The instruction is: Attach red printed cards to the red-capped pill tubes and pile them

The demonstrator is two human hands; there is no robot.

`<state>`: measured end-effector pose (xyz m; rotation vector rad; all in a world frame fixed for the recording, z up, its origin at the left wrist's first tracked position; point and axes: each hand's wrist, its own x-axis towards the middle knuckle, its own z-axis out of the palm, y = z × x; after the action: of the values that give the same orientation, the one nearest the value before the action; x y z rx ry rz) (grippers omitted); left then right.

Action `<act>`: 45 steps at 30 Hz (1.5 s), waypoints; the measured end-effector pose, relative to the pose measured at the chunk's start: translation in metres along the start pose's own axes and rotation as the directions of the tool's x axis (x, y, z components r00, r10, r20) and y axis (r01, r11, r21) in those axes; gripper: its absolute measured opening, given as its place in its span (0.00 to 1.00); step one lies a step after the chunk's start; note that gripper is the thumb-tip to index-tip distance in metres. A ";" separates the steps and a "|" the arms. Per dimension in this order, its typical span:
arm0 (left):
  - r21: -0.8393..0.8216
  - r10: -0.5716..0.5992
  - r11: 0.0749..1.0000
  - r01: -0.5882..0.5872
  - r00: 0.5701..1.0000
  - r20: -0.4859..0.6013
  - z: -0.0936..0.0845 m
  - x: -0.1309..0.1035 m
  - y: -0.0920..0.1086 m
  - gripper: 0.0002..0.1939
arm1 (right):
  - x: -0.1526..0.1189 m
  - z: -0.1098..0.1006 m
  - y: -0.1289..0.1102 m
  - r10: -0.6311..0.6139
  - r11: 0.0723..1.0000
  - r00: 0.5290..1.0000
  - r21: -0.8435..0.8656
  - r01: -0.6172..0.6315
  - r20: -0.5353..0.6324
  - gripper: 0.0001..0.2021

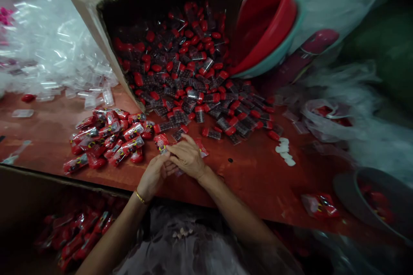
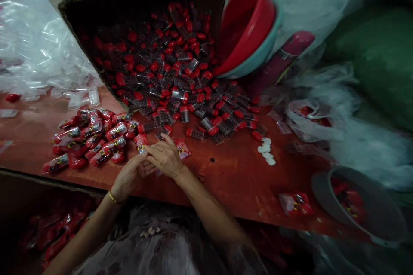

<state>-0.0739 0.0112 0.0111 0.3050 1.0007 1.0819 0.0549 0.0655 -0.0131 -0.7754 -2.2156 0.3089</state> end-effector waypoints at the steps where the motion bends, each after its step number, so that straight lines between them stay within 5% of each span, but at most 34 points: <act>1: -0.001 -0.001 1.000 0.001 1.000 -0.012 -0.001 0.000 0.000 0.14 | 0.001 0.002 0.001 -0.003 1.000 1.000 -0.001 0.003 0.008 0.11; 6: -0.050 0.047 0.997 -0.057 0.980 -0.194 -0.017 0.004 0.017 0.08 | 0.031 0.008 0.004 0.009 1.000 0.989 -0.025 -0.005 0.148 0.19; 11: -0.121 0.229 0.941 -0.317 0.857 -0.462 -0.037 0.021 0.051 0.15 | 0.078 0.019 0.028 0.175 0.975 0.927 -0.191 -0.116 0.331 0.24; 15: -0.193 0.299 0.873 -0.449 0.803 -0.516 -0.035 0.028 0.065 0.17 | 0.087 0.016 0.069 0.098 0.964 0.872 -0.263 0.036 0.480 0.16; 18: -0.247 0.253 0.882 -0.402 0.845 -0.472 -0.029 0.022 0.064 0.12 | 0.075 -0.004 0.100 -0.013 0.958 0.884 -0.247 0.145 0.466 0.15; 22: -0.263 0.149 0.921 -0.288 0.884 -0.443 -0.028 0.018 0.061 0.14 | 0.054 -0.034 0.128 -0.007 0.964 0.896 -0.235 0.125 0.445 0.15; 26: -0.262 0.145 0.916 -0.305 0.859 -0.491 -0.030 0.025 0.066 0.25 | 0.033 -0.053 0.133 0.009 0.964 0.905 -0.243 0.105 0.426 0.16; 28: -0.234 0.117 0.940 -0.247 0.881 -0.459 -0.027 0.023 0.063 0.29 | 0.021 -0.060 0.130 0.013 0.961 0.905 -0.255 0.106 0.425 0.16; 32: 0.141 0.075 0.989 -0.037 0.958 -0.278 -0.004 0.010 0.030 0.22 | -0.001 -0.074 0.123 0.060 0.949 0.905 -0.306 0.079 0.422 0.20; 34: 0.524 0.297 0.826 -0.207 0.951 -0.092 0.013 0.008 0.006 0.17 | -0.010 -0.079 0.119 0.092 0.946 0.898 -0.320 0.057 0.430 0.22; 36: 0.812 0.486 0.395 -0.431 0.847 0.213 0.028 0.015 -0.013 0.15 | -0.017 -0.083 0.116 0.123 0.942 0.893 -0.335 0.033 0.433 0.24; 39: 0.865 0.468 -0.203 -0.459 0.731 0.497 0.042 0.034 -0.030 0.16 | -0.028 -0.089 0.114 0.182 0.924 0.890 -0.382 -0.009 0.418 0.25; 42: 0.802 0.384 -0.455 -0.388 0.727 0.570 0.040 0.049 -0.036 0.16 | -0.043 -0.099 0.115 0.249 0.895 0.888 -0.443 -0.059 0.386 0.27; 45: 0.766 0.392 -0.545 -0.342 0.703 0.593 0.032 0.052 -0.039 0.16 | -0.061 -0.109 0.109 0.283 0.872 0.918 -0.473 -0.125 0.278 0.26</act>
<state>-0.0200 0.0442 -0.0246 2.4778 1.7229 0.4848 0.2144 0.1117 -0.0220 -1.3011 -2.5753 0.0259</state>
